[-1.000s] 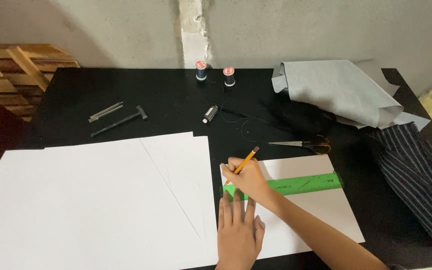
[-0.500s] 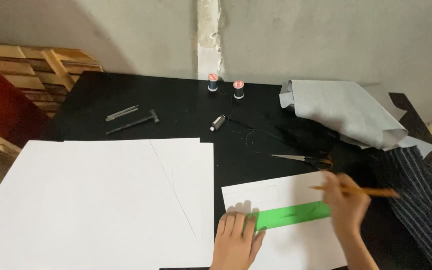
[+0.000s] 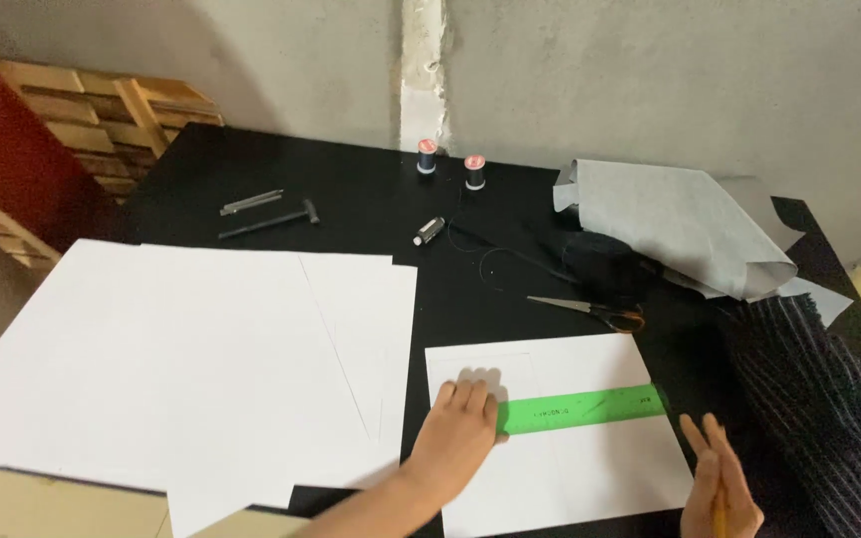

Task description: Drawing patterns on paper using a ruler and pencil on a workshop table.

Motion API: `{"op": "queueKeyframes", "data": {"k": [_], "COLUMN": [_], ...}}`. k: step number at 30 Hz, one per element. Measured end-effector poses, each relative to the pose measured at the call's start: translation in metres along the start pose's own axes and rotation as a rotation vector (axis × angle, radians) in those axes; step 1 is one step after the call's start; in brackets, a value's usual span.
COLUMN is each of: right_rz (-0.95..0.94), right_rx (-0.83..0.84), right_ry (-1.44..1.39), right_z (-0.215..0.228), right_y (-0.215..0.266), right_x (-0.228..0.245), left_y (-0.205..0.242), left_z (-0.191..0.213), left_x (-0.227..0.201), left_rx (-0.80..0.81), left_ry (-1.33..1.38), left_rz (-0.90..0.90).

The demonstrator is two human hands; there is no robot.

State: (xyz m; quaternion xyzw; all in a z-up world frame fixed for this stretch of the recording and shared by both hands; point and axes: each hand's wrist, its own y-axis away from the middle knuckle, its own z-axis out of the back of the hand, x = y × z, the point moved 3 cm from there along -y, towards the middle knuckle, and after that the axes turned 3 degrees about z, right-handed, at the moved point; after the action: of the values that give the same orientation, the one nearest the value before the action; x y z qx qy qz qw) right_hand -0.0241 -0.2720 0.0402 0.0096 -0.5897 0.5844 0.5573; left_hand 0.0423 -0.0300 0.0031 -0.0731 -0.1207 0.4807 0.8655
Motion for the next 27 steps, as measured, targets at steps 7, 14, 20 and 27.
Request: {"op": "queueKeyframes", "data": {"k": [7,14,20,27], "right_rz": [0.485,-0.253,-0.442,-0.432], "right_rx": [0.178,0.175,0.170,0.121], "right_ry": [0.372,0.122,0.109,-0.017], "right_z": [0.009,0.008,0.006,0.003], "right_y": [0.012,0.002,0.007,0.009], "right_x": [0.022,0.054,0.039,0.039], "left_y": [-0.008,-0.018,-0.037,-0.030], "left_z": [0.013,0.011,-0.017,0.041], "left_x": [0.001,0.013,0.011,0.020], "left_rx": [-0.143,0.109,0.507,0.433], "left_ry": [-0.270,0.064,0.383,0.725], "left_rz": [-0.431,-0.291,0.077,0.015]}}
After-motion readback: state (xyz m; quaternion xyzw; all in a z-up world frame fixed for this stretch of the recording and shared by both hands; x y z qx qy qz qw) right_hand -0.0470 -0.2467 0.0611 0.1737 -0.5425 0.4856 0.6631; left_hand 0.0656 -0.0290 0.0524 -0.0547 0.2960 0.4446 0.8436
